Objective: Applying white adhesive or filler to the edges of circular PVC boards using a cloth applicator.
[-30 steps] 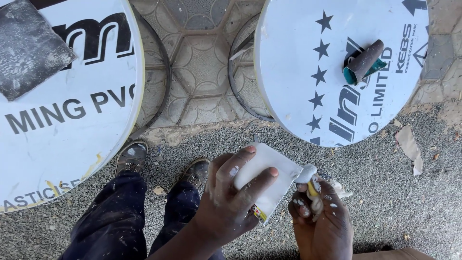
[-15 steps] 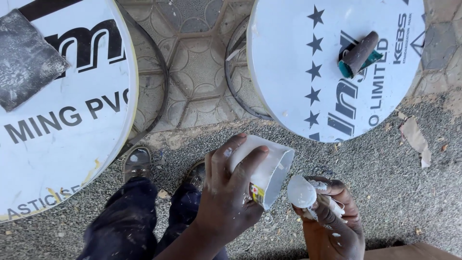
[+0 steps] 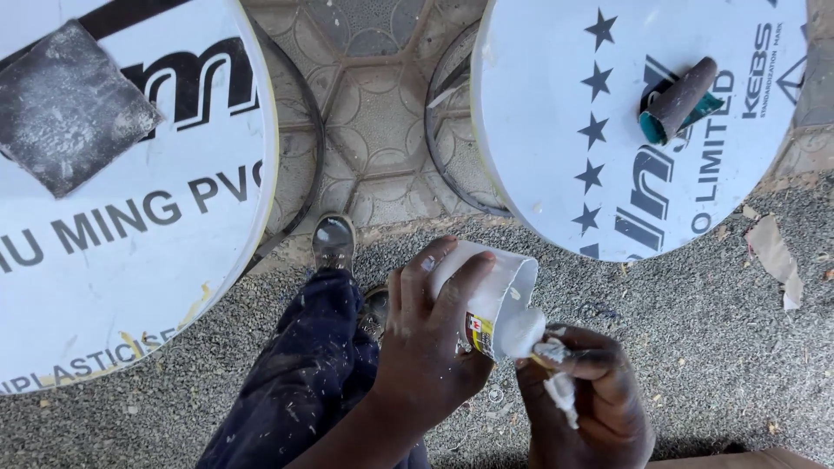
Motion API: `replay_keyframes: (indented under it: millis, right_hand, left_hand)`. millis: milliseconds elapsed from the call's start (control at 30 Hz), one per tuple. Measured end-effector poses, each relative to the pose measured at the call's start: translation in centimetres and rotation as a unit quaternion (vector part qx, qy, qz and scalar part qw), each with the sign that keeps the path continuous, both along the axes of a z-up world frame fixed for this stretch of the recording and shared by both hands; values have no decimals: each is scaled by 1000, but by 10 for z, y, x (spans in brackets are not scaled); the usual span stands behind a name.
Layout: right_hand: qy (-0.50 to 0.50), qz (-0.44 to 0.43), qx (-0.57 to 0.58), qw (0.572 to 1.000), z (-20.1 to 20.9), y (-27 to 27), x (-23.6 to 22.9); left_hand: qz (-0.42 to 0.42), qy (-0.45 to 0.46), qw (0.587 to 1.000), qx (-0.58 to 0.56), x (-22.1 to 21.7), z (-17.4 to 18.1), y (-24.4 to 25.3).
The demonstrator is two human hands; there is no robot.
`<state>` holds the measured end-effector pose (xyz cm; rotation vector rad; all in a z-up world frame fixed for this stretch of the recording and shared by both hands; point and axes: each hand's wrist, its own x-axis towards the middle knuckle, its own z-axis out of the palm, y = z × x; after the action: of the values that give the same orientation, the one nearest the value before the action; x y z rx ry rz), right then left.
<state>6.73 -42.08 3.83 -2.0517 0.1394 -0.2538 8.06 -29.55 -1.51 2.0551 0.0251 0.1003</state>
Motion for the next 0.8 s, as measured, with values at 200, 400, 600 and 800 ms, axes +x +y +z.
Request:
replay_keyframes:
  millis: [200, 400, 600, 800]
  right_hand:
    - [82, -88, 52, 991, 3, 3, 3]
    - [216, 27, 509, 833, -18, -33, 23]
    - [322, -195, 332, 865, -29, -26, 39]
    - [401, -156, 417, 801, -41, -38, 66]
  left_hand:
    - [-24, 6, 999, 40, 18, 0, 1]
    - [-26, 46, 998, 34, 28, -12, 12]
    - [-37, 25, 999, 19, 44, -17, 27]
    - [-73, 18, 997, 21, 63, -18, 34]
